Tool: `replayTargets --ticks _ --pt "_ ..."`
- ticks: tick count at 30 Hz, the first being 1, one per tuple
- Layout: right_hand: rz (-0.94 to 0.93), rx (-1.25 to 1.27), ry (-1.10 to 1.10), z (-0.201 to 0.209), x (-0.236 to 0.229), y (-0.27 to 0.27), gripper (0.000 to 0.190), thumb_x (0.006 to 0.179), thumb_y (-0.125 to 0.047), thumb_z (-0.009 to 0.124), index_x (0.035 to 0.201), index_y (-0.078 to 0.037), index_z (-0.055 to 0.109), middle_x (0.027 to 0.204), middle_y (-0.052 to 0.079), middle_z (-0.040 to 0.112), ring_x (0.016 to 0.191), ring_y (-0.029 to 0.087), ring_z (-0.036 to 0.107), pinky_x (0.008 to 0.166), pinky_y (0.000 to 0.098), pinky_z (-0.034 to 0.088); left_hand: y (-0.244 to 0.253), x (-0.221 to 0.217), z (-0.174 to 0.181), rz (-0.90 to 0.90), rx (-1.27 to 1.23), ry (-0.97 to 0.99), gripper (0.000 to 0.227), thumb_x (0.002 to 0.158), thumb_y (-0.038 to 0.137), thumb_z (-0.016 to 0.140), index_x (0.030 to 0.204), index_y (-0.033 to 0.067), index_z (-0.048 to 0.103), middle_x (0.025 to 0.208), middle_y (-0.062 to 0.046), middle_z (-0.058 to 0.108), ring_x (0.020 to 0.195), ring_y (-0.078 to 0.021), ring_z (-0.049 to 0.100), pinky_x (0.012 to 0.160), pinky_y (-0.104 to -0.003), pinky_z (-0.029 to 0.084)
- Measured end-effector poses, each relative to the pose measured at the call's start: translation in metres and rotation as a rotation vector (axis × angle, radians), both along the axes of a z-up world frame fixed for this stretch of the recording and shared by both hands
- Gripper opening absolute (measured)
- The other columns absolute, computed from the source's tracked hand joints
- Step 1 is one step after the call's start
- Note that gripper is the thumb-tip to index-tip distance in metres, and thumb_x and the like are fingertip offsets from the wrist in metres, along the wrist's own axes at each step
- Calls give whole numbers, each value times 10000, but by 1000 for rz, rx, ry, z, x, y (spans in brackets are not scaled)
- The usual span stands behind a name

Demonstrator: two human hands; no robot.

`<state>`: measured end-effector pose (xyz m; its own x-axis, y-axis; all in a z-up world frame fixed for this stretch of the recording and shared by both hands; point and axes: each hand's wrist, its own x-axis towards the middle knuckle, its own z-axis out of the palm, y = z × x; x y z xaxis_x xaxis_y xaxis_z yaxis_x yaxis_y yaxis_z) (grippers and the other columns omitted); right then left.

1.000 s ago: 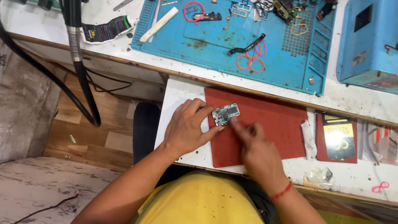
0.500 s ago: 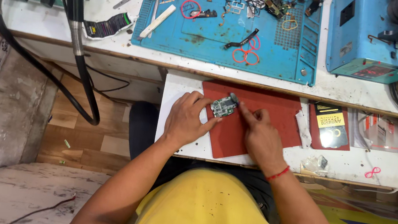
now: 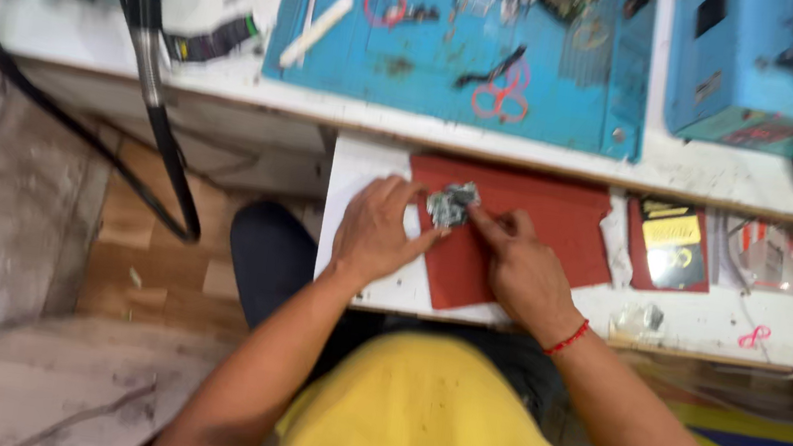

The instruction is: The person uses a toothbrush to scrub a small circuit board on a red mat, then uses a hot air gun to heat the board. The person holds the board with one hand while applying the tool with the other.

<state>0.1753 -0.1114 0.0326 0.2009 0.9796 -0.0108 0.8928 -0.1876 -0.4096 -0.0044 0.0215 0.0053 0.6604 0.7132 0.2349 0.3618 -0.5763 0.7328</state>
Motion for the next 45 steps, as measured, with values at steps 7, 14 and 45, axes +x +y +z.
replayTargets --ticks 7,14,45 --pt "-16 -123 -5 11 -8 8 595 892 -26 535 1445 -239 586 1142 136 634 744 402 678 649 502 547 4 1 1 8 -7 -8 507 719 268 886 1124 59 664 976 -74 648 965 -291 638 858 -426 508" --pt "43 -121 -17 6 -9 7 639 870 12 507 1445 -254 593 1120 144 626 738 402 674 625 503 550 2 -1 2 20 48 -44 506 731 301 883 1127 68 671 1019 -61 652 985 -290 634 856 -427 507" --pt "-55 -77 16 12 -1 16 629 863 24 548 1437 -231 589 1158 168 616 880 398 674 674 482 556 9 1 8 -10 -18 -4 522 726 305 892 1115 37 670 929 -102 612 882 -326 596 786 -455 479"
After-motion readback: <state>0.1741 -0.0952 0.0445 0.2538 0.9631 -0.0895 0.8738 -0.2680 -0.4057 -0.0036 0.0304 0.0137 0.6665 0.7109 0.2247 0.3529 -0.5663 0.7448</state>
